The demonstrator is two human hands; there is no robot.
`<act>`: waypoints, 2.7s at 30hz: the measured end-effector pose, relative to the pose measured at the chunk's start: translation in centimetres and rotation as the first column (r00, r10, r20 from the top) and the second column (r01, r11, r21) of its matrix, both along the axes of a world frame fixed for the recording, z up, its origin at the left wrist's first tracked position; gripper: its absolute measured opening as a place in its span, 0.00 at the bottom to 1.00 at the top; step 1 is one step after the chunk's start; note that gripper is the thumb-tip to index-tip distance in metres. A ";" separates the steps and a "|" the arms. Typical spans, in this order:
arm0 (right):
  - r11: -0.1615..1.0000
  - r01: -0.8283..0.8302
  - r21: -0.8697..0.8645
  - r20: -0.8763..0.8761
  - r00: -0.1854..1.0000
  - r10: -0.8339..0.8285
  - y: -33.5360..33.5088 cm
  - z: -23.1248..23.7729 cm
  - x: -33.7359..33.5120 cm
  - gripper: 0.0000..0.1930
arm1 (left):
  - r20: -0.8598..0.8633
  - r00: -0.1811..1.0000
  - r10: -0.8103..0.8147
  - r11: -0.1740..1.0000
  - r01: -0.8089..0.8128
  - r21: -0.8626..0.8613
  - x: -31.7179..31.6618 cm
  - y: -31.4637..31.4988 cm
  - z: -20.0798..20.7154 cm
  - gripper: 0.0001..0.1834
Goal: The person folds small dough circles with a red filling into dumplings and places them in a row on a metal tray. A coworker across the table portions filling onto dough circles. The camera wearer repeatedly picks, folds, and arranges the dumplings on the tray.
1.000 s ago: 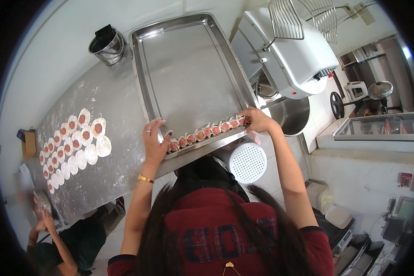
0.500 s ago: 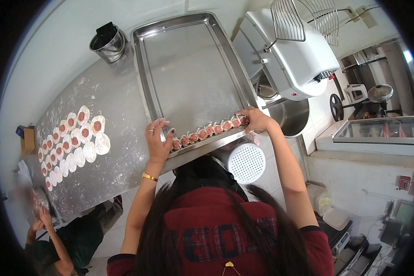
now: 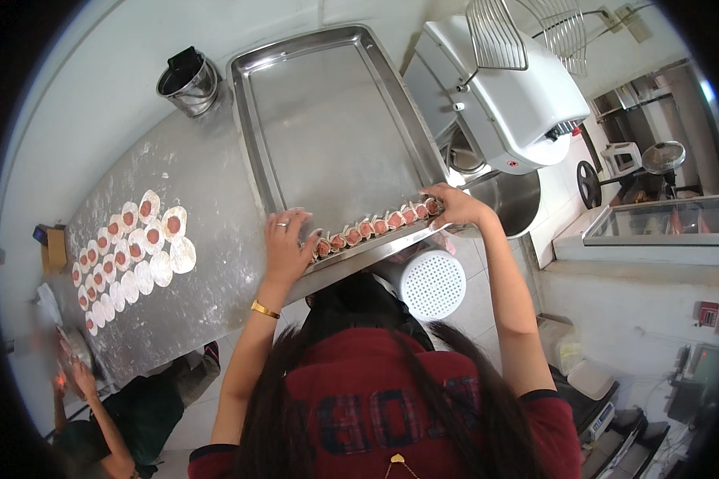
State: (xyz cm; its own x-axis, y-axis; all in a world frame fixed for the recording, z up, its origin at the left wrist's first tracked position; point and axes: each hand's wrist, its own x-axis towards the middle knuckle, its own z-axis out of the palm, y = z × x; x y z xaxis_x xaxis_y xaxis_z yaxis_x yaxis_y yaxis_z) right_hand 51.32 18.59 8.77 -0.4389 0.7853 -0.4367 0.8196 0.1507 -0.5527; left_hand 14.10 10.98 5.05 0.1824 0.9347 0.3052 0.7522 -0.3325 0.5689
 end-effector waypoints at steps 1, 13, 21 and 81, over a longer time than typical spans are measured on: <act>0.999 0.018 -0.032 -0.075 0.997 -0.020 0.1 0.2 0.5 0.45 | 0.031 0.998 -0.057 0.998 0.057 -0.020 0.7 0.4 0.4 0.15; 0.977 0.180 -0.117 -0.100 0.976 -0.192 0.3 -0.8 2.0 0.30 | 0.130 0.792 -0.596 0.705 0.594 -0.388 13.8 7.8 -2.2 0.20; 0.992 0.089 -0.086 0.075 0.994 -0.082 1.8 -2.6 0.2 0.15 | 0.090 0.778 -0.622 0.608 0.552 -0.571 14.5 8.2 -0.8 0.22; 0.946 0.269 0.182 -0.058 0.963 -0.263 -2.3 0.9 -0.8 0.24 | 0.910 -0.074 0.408 0.907 -0.083 -0.413 -39.3 8.5 -5.1 0.19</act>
